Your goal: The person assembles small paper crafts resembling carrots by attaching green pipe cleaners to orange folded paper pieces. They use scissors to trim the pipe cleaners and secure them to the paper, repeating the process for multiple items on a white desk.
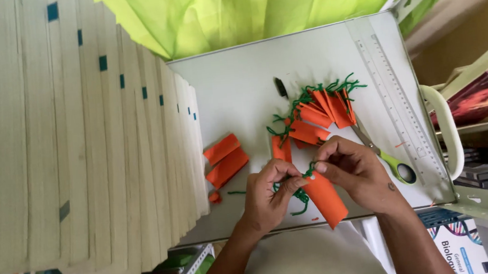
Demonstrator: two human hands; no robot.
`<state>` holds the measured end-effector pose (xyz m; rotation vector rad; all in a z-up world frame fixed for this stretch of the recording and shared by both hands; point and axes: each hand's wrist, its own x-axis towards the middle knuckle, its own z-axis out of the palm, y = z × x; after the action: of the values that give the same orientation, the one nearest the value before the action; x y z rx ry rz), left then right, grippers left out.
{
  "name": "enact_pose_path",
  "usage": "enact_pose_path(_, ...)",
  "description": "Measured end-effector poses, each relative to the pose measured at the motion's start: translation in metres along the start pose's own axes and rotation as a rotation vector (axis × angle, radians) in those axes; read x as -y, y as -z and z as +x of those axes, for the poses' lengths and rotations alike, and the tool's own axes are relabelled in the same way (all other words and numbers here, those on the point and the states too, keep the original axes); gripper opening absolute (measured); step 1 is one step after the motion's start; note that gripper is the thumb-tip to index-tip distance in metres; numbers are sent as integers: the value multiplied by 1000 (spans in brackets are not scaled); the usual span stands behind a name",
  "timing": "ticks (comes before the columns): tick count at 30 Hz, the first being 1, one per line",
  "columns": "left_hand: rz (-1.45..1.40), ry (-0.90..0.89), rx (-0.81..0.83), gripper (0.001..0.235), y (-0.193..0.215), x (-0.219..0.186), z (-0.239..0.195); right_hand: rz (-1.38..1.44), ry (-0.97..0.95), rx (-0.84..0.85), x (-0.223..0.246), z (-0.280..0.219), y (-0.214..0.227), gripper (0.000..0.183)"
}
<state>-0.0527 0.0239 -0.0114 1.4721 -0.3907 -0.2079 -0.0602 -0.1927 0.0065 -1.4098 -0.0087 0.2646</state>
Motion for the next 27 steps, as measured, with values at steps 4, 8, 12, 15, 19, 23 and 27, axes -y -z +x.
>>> enact_pose_path(4, -15, -20, -38, 14, -3, 10, -13, -58, -28, 14, -8, -2, -8, 6)
enact_pose_path(8, -11, 37, -68, 13, -7, 20, -27, -54, -56, -57, -21, -11, -13, 8)
enact_pose_path(12, -33, 73, -130, 13, -4, 27, -41, 34, -202, -74, 2, -25, -32, 41)
enact_pose_path(15, 51, 72, -130, 13, 6, 21, -45, 21, -318, -118, -16, -42, -33, 49)
enact_pose_path(19, 178, -1, -103, 13, 20, 14, -42, 2, -310, -257, -41, -65, -39, 38)
enact_pose_path(23, 204, 5, -67, 9, 38, 3, -35, -267, -83, -565, -36, -72, -48, 33)
enact_pose_path(27, 325, -36, -66, 8, 61, 3, -32, -994, 305, -825, -14, -54, -57, 29)
